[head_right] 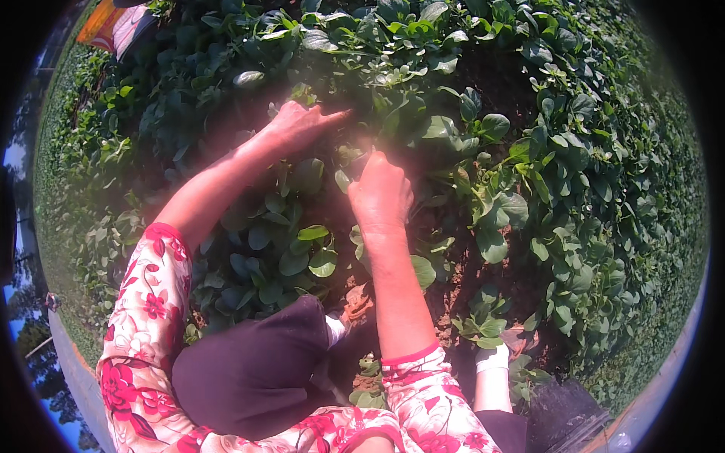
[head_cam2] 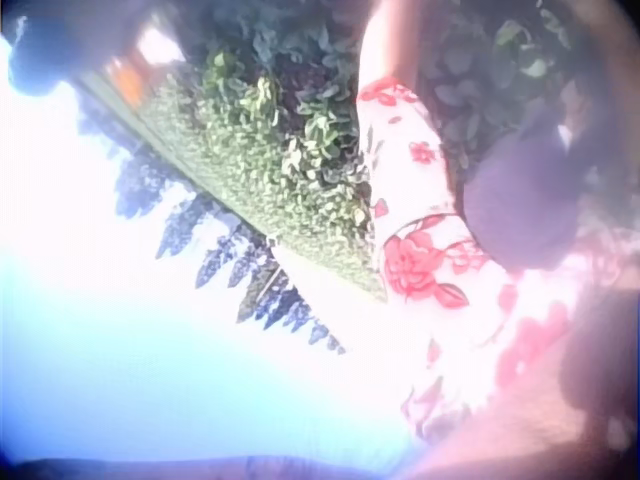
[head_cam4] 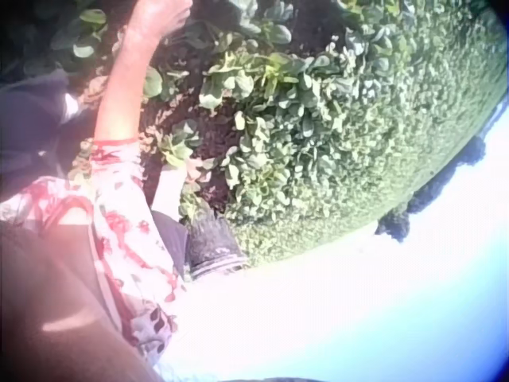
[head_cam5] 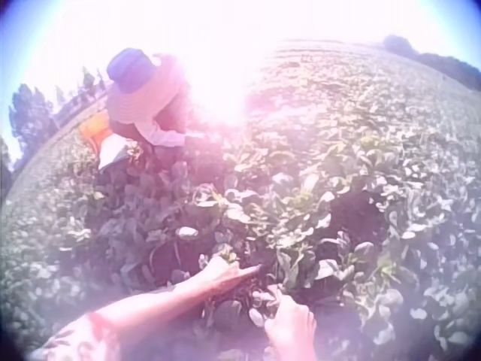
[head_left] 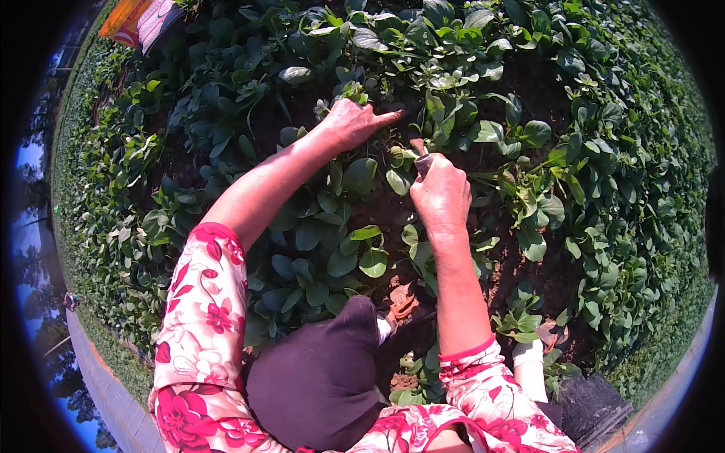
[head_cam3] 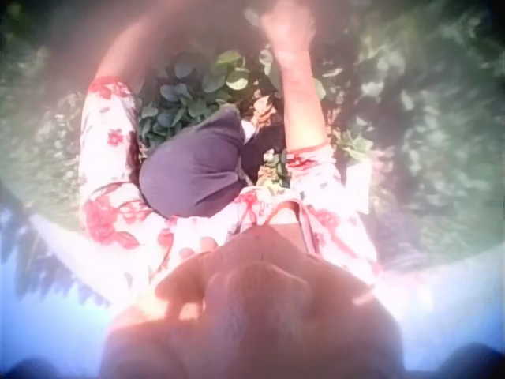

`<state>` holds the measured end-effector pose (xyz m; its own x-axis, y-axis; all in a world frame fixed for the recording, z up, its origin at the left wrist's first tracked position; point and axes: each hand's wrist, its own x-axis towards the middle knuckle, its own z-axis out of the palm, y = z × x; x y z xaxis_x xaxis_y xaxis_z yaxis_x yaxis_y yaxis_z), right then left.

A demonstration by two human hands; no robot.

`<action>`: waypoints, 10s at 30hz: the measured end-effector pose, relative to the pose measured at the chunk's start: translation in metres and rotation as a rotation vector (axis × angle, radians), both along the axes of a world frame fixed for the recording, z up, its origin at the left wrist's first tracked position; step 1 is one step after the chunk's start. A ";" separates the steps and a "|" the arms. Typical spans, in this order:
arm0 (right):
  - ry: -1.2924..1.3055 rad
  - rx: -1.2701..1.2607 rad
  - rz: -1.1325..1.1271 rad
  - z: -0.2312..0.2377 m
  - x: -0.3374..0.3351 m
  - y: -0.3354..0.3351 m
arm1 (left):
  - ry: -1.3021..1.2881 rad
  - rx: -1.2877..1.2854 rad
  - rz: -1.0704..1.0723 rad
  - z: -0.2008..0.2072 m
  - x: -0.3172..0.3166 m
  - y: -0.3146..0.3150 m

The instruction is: The person weeds a crop field by hand and using a hand tool, pulling unwanted plants from the soil and placing them into a bucket.

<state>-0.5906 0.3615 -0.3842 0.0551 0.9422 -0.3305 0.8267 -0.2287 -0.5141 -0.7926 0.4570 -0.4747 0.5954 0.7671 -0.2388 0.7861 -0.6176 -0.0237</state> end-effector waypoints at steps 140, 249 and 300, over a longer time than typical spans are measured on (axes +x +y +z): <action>-0.352 0.463 -0.214 0.284 0.301 -0.359 | -1.127 0.069 0.228 0.135 0.119 0.012; -0.976 0.278 0.290 0.353 0.207 -0.380 | -0.721 -0.542 0.665 0.254 0.182 -0.082; 0.445 0.147 -0.467 0.028 0.093 -0.046 | -0.279 0.088 0.290 0.058 0.187 0.043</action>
